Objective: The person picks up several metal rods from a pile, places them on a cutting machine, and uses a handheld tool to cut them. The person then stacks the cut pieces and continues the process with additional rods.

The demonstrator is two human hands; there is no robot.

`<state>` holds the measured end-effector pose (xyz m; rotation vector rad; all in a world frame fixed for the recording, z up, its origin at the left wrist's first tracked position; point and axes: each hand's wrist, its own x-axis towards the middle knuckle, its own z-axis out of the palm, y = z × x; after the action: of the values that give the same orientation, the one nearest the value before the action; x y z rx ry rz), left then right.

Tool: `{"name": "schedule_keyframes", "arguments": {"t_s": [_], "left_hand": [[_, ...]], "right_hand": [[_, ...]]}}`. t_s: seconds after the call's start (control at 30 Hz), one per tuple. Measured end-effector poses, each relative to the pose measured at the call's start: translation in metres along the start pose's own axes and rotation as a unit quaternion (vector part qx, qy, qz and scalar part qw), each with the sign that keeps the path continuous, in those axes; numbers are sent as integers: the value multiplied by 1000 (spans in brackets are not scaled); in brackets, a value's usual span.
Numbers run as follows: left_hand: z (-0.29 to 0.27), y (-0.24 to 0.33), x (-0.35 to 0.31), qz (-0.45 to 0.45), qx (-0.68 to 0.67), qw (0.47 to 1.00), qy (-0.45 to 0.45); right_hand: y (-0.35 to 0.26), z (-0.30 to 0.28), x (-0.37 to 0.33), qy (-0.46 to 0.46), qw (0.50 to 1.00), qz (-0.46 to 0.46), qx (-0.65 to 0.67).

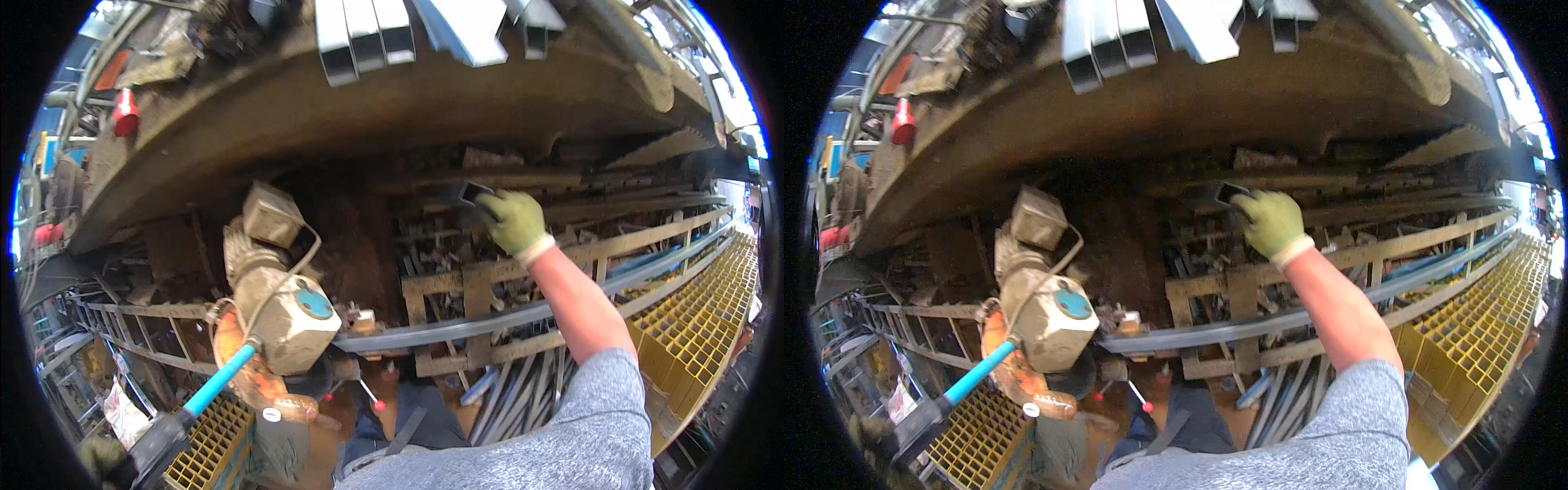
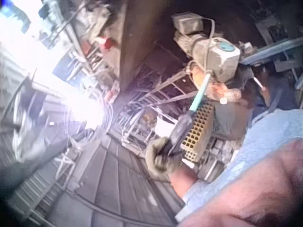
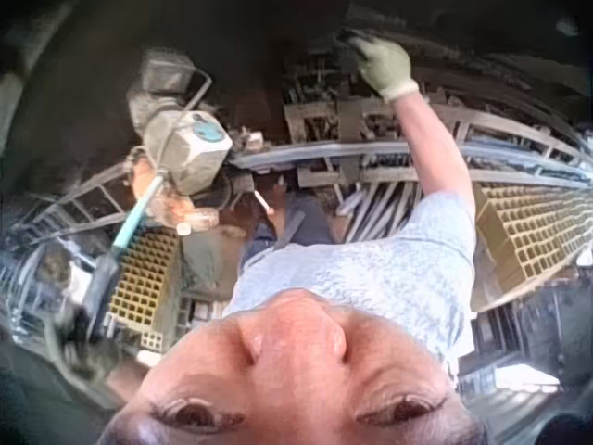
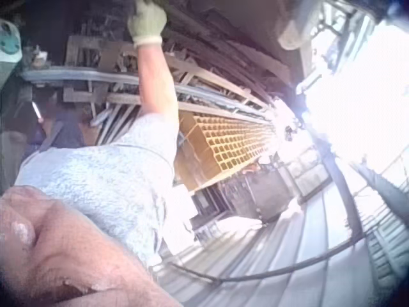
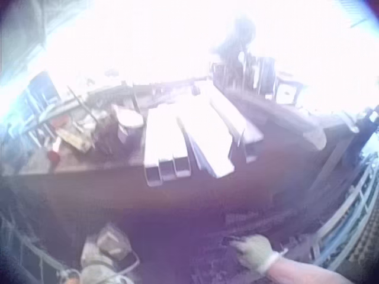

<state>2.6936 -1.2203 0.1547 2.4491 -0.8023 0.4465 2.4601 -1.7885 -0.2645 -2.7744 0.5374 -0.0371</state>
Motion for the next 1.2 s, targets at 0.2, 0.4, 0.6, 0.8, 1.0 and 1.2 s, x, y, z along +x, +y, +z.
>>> {"name": "schedule_keyframes", "arguments": {"t_s": [0.2,0.4,0.6,0.8,1.0,1.2], "left_hand": [[-50,6,25,81,-14,987,-135],[-67,27,44,160,-57,978,-125],[-89,37,47,189,-91,972,-105],[-99,37,45,169,-95,975,-110],[-99,35,49,179,-82,975,-99],[-93,32,50,187,-77,974,-104]], "right_hand": [[-51,-224,-35,156,943,34,290],[-77,-375,-52,267,801,229,485],[-132,-362,8,414,591,238,650],[-209,-281,152,472,432,279,716],[-245,-217,208,436,347,350,753],[-237,-213,218,434,283,312,796]]}}
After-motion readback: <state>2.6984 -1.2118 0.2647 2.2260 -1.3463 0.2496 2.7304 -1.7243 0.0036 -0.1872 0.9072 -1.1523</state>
